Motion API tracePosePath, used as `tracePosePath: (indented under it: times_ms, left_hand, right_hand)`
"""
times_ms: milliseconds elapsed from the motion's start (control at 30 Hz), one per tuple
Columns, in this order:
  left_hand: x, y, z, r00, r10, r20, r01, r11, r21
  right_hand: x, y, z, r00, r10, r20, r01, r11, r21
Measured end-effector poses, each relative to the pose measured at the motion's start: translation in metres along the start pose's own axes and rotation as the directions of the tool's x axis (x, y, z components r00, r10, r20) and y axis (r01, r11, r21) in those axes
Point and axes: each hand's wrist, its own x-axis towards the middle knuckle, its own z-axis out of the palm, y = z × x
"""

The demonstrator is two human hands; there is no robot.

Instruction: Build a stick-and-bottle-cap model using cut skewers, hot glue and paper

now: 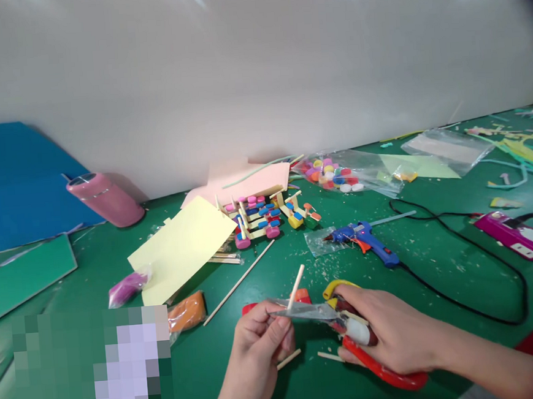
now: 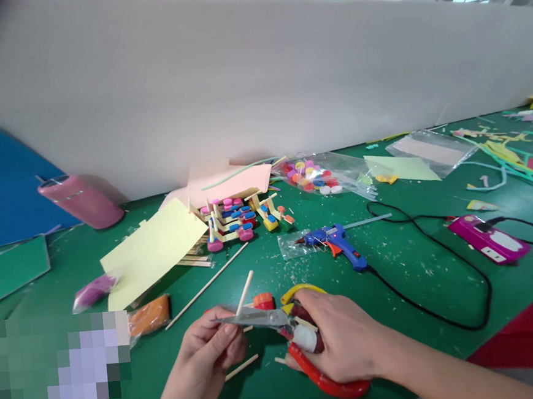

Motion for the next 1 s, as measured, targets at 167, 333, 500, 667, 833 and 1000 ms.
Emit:
tracePosePath:
  times_ms: [167,333,500,667,833,1000]
  left_hand:
    - [-0.0003,-0.0001,0.0014,0.999,-0.024,0.024,0.025,0.999,-0.048]
    - [0.0026,-0.0014,-0.004,0.991,-0.08,0.111,0.09,0.992,-0.09]
    - [0.0027,0.0006,-0.0038,0.996,0.018,-0.086,0.002,0.974,0.227]
    - [0.0007,-0.0005,-0.0002,0.962,0.222,-0.157,-0.112,0.85,0.514]
    - [0.0003,-0.0023,-0.0024,0.977,0.189,-0.102,-0.134,0.907,0.4]
    - [-0.0002,0.0002,-0.0009,0.999,0.035,-0.029,-0.031,0.989,0.143]
  right_hand:
    - [-0.0006,-0.0006,-0.0021,1.0,-0.001,0.008,0.001,1.0,-0.005]
    - [0.0008,-0.0002,-0.0014,0.999,-0.024,0.033,0.024,1.0,-0.001]
    - [0.0039,0.002,0.0055,1.0,0.028,-0.005,-0.029,0.998,-0.054]
    - [0.0044,0.0013,0.0054,0.998,0.049,-0.029,-0.051,0.997,-0.052]
    - [0.0026,-0.0035,0.0001,0.999,0.035,-0.017,-0.035,0.999,0.003]
    - [-0.0012,-0.0045,-0.0016,1.0,-0.003,-0.008,0.003,1.0,0.012]
